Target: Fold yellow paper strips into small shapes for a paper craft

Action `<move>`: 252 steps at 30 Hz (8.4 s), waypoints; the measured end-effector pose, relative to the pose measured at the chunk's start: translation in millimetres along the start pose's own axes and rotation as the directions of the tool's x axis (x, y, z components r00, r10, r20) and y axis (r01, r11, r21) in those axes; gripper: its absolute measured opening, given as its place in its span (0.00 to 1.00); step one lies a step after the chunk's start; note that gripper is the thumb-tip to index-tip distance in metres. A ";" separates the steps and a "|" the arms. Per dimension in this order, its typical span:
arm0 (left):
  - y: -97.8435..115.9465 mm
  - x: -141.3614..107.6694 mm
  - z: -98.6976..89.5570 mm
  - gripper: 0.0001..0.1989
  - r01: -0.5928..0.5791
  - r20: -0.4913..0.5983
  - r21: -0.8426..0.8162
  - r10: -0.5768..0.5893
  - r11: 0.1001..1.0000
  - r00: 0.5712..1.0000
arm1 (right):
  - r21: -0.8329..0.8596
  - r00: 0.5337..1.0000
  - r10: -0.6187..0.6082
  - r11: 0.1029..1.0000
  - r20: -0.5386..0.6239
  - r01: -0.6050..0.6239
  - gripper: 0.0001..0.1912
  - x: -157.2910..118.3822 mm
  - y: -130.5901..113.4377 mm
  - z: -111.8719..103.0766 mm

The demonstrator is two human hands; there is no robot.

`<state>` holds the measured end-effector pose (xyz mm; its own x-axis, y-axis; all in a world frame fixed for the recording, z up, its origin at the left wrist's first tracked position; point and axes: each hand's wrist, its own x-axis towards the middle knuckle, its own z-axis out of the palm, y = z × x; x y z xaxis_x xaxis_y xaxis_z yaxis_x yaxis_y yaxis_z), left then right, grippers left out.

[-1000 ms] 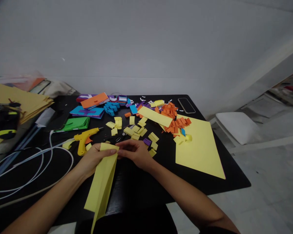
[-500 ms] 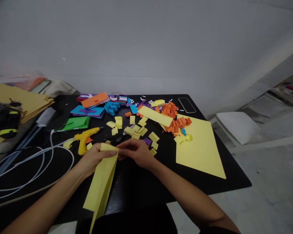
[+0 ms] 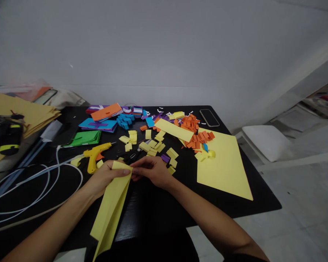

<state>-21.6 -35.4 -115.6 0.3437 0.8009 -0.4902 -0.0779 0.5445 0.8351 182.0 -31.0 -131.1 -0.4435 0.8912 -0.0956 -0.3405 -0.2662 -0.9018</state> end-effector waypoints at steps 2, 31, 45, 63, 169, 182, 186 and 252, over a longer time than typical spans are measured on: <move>-0.1 -0.7 0.5 0.16 -0.011 -0.015 0.002 0.011 1.000 1.000 | -0.006 1.000 -0.005 1.000 -0.005 0.005 0.14 0.0 -0.1 -0.2; 3.8 -4.2 4.8 0.13 -0.050 -0.035 0.086 0.053 0.995 0.998 | -0.046 1.000 0.004 0.999 0.021 -0.003 0.12 -0.9 -2.4 2.9; 4.3 -3.0 4.8 0.13 -0.012 -0.015 0.049 0.012 0.999 1.000 | -0.028 0.999 0.037 0.999 0.017 -0.036 0.13 -0.5 -2.6 3.2; 5.7 -4.3 6.4 0.13 -0.007 -0.003 0.050 0.007 0.999 1.000 | -0.064 0.999 0.024 0.998 0.021 -0.023 0.14 -0.4 -0.8 1.2; 14.5 5.4 -17.8 0.20 -0.355 -0.306 0.127 0.378 0.926 0.874 | -0.136 0.835 -0.246 0.969 -0.493 0.205 0.17 7.8 -28.8 -24.3; 15.9 7.4 -13.9 0.21 -0.563 -0.484 -0.067 0.467 0.824 0.740 | -0.275 0.833 0.294 0.945 0.468 -0.178 0.28 -7.5 -36.2 -23.9; 6.8 6.1 -5.2 0.18 -0.396 -0.223 0.024 0.392 0.918 0.893 | -0.127 0.972 0.100 0.989 0.212 -0.074 0.26 0.4 -19.0 -11.2; -4.4 4.3 -3.8 0.10 -0.573 0.092 0.569 0.647 0.590 0.757 | -0.504 0.969 -0.061 0.861 -0.237 -0.069 0.13 -1.3 -10.4 1.1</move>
<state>-23.4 -33.3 -122.4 0.2955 0.9358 0.1922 0.2891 -0.2793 0.9156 185.3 -29.8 -121.1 -0.2123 0.9675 -0.1374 0.1550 -0.1055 -0.9823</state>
